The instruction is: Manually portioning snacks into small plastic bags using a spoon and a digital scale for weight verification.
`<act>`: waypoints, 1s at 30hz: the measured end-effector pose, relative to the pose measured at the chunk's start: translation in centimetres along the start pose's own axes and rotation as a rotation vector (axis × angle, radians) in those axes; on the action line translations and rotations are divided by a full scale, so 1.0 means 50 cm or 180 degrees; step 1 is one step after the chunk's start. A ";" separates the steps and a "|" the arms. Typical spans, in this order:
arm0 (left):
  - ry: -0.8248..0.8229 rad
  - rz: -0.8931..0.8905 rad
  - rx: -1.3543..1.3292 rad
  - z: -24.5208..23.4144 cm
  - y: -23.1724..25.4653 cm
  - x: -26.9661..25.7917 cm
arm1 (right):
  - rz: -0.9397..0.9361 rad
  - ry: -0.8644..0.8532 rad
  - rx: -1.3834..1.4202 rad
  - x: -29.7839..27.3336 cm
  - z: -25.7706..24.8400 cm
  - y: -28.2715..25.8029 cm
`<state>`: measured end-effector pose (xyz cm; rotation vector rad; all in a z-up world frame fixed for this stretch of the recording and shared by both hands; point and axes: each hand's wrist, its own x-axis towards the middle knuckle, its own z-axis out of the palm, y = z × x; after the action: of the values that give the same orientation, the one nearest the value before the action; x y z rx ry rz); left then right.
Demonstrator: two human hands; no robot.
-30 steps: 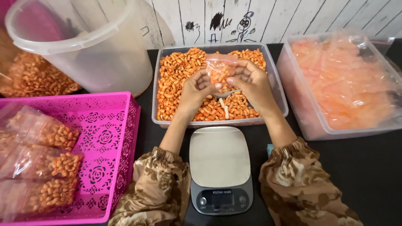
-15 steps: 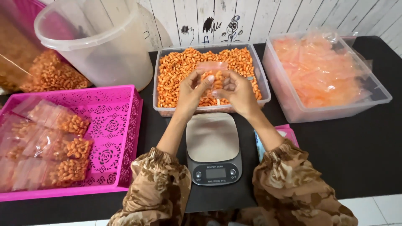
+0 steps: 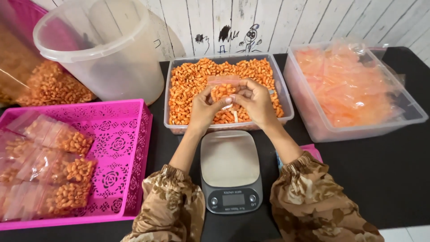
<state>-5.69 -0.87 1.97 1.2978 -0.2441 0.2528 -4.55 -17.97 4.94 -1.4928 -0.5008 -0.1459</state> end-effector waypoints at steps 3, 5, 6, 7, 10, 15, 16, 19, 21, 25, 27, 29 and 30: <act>0.0048 0.0019 -0.0097 0.002 0.019 0.017 | 0.0086 -0.0060 0.0144 0.016 0.004 -0.004; 0.0075 0.0018 -0.0086 -0.002 0.021 0.023 | 0.0113 -0.0044 0.0202 0.017 0.027 -0.044; 0.0090 0.0028 -0.0074 -0.004 0.022 0.026 | 0.0125 -0.0021 0.0258 0.017 0.039 -0.064; 0.0099 0.0017 -0.0072 -0.005 0.024 0.030 | 0.0138 -0.0024 0.0262 0.026 0.032 -0.046; 0.0077 -0.0047 -0.0087 -0.004 0.036 0.034 | 0.0176 0.0104 0.0207 0.047 0.014 -0.004; 0.0132 -0.0073 0.0157 -0.011 0.032 0.033 | 0.0225 0.0247 0.0253 0.057 0.005 0.001; 0.0142 -0.0097 0.0155 -0.014 0.017 0.036 | 0.0251 0.0245 0.0254 0.052 0.010 -0.010; 0.0161 0.0073 0.0080 -0.018 -0.012 0.042 | 0.0171 0.0129 0.0160 0.042 0.021 -0.039; 0.0138 0.0117 0.0035 -0.011 -0.019 0.042 | 0.0111 0.0231 0.0055 0.040 0.021 -0.049; 0.0071 0.0178 -0.0015 0.034 0.065 0.016 | -0.0085 0.0321 0.0015 0.042 -0.011 -0.007; 0.0092 0.0511 0.0318 0.037 0.093 0.007 | -0.0203 0.0279 -0.0124 0.020 -0.004 -0.048; 0.0161 0.0518 0.0359 0.035 0.106 0.001 | -0.0252 0.0315 -0.0164 0.001 -0.007 -0.071; 0.0227 0.0505 0.0404 0.035 0.113 -0.006 | -0.0282 0.0358 -0.0200 -0.013 -0.008 -0.082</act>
<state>-7.84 -1.14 7.48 1.3937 -0.2741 0.4548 -6.66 -18.86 8.43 -1.5150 -0.4751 -0.3159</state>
